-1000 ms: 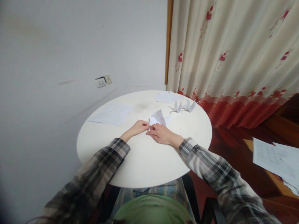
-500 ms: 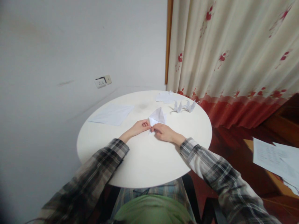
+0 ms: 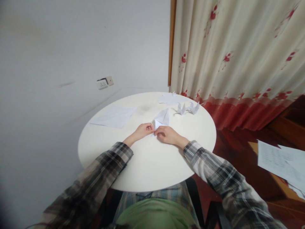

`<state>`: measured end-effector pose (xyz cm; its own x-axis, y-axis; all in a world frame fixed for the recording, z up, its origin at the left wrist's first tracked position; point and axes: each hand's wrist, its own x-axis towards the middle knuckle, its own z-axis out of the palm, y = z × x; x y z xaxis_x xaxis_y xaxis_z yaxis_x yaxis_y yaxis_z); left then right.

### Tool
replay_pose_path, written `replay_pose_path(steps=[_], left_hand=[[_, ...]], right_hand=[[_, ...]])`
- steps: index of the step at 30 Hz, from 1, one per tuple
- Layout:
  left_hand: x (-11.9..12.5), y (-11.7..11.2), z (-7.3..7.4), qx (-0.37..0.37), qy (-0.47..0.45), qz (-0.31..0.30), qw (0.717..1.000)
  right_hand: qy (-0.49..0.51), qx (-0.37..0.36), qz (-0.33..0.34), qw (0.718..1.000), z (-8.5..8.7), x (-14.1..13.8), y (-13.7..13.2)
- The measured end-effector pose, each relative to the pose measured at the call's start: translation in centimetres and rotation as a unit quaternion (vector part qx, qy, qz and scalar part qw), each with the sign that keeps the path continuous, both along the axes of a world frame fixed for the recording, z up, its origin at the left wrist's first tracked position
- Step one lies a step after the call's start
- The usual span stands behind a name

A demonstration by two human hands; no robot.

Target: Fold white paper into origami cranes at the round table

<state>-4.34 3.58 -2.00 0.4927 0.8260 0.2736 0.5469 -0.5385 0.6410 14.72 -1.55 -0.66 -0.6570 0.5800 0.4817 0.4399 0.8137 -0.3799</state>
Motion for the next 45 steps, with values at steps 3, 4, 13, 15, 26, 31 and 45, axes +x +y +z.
replay_pose_path(steps=[3,4,13,15,26,31,45], left_hand=[[0.01,-0.01,0.02,0.013,0.018,0.007,1.0],[0.01,-0.02,0.03,0.017,0.023,0.008,1.0],[0.04,-0.25,0.29,0.026,0.045,0.016,0.999],[0.05,-0.22,0.26,0.03,0.046,0.019,0.998],[-0.07,0.03,-0.06,0.03,0.033,0.001,0.999],[-0.08,0.04,-0.08,0.032,0.03,0.002,0.999],[-0.06,-0.04,0.0,0.026,0.025,0.0,0.999]], right_hand=[[0.008,0.024,-0.006,1.0,-0.07,-0.05,0.04],[0.008,0.027,-0.008,1.0,-0.09,-0.06,0.05],[-0.049,0.045,-0.011,0.998,-0.16,-0.05,-0.2],[-0.065,0.058,-0.007,0.996,-0.05,-0.14,-0.36],[-0.102,0.092,0.005,0.99,0.2,-0.37,-0.6],[-0.099,0.092,0.011,0.991,0.17,-0.36,-0.67],[-0.088,0.067,0.025,0.994,0.14,-0.56,-0.57]])
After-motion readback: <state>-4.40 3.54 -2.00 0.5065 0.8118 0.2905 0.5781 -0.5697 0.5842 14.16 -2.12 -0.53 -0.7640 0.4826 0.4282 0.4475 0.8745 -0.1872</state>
